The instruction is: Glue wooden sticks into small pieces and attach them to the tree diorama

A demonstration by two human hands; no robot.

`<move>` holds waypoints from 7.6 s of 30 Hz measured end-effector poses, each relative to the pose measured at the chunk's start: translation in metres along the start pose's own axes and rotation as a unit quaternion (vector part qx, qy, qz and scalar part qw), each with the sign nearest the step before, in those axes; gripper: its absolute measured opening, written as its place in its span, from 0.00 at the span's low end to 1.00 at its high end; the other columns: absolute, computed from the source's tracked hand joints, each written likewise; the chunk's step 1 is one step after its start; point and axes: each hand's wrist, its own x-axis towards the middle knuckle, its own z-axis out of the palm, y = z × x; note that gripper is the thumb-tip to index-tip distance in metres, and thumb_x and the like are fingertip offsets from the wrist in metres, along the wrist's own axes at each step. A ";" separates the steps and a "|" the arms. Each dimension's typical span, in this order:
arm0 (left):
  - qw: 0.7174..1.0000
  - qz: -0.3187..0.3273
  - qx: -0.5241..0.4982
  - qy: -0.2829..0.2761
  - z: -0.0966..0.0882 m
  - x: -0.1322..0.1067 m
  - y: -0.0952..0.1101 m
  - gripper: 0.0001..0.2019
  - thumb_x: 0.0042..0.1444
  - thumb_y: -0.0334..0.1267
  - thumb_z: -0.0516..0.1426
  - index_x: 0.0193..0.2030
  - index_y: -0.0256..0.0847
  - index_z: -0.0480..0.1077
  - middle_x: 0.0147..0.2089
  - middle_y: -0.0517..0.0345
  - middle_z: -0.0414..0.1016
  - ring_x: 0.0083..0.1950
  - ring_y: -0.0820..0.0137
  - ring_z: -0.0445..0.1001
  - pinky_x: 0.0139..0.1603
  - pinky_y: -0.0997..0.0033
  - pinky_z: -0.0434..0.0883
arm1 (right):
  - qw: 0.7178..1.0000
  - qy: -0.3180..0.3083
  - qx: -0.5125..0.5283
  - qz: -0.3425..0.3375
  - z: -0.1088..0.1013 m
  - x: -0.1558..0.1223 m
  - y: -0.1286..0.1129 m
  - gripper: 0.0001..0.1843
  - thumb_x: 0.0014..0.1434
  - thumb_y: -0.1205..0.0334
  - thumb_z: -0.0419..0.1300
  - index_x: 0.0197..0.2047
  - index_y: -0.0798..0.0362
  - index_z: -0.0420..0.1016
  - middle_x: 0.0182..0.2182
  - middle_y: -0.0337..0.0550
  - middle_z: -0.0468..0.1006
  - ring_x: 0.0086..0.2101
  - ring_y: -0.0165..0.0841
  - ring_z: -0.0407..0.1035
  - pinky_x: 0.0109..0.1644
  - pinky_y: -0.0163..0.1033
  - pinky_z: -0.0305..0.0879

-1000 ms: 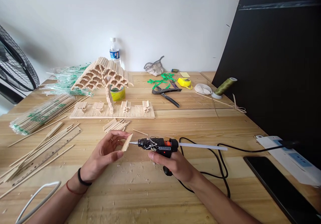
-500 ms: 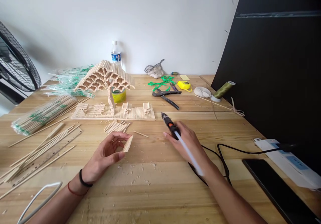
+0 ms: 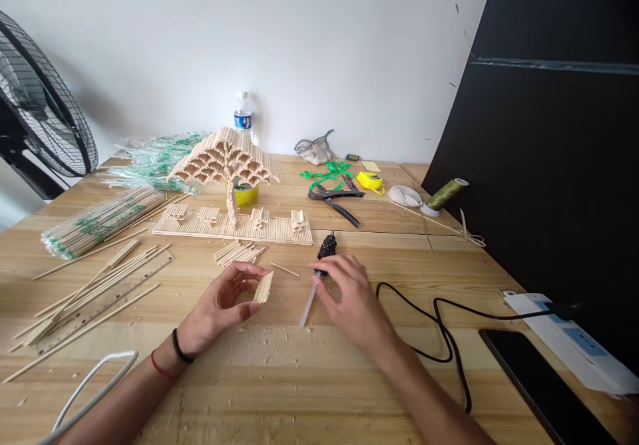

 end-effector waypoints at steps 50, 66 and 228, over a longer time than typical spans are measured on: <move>0.965 0.021 0.250 -0.072 0.010 -0.014 0.006 0.26 0.60 0.37 0.67 0.64 0.47 0.67 0.65 0.46 0.72 0.67 0.53 0.71 0.70 0.53 0.65 | 0.774 -0.138 0.555 0.271 0.009 -0.008 -0.031 0.21 0.56 0.46 0.75 0.37 0.51 0.72 0.27 0.36 0.80 0.28 0.29 0.74 0.37 0.37 0.68; 0.963 0.031 0.254 -0.087 0.011 -0.014 0.010 0.27 0.58 0.35 0.68 0.64 0.47 0.69 0.65 0.46 0.74 0.66 0.53 0.72 0.70 0.55 0.66 | 0.782 -0.120 0.551 0.265 0.014 -0.009 -0.036 0.22 0.54 0.43 0.75 0.34 0.50 0.73 0.28 0.35 0.78 0.29 0.31 0.73 0.37 0.38 0.69; 0.994 -0.030 0.088 -0.063 0.009 -0.010 0.007 0.26 0.60 0.39 0.69 0.64 0.45 0.71 0.64 0.45 0.78 0.62 0.56 0.77 0.63 0.58 0.73 | 0.875 -0.150 0.452 0.089 -0.004 -0.015 -0.036 0.34 0.62 0.55 0.70 0.68 0.48 0.67 0.66 0.53 0.74 0.58 0.43 0.73 0.55 0.48 0.71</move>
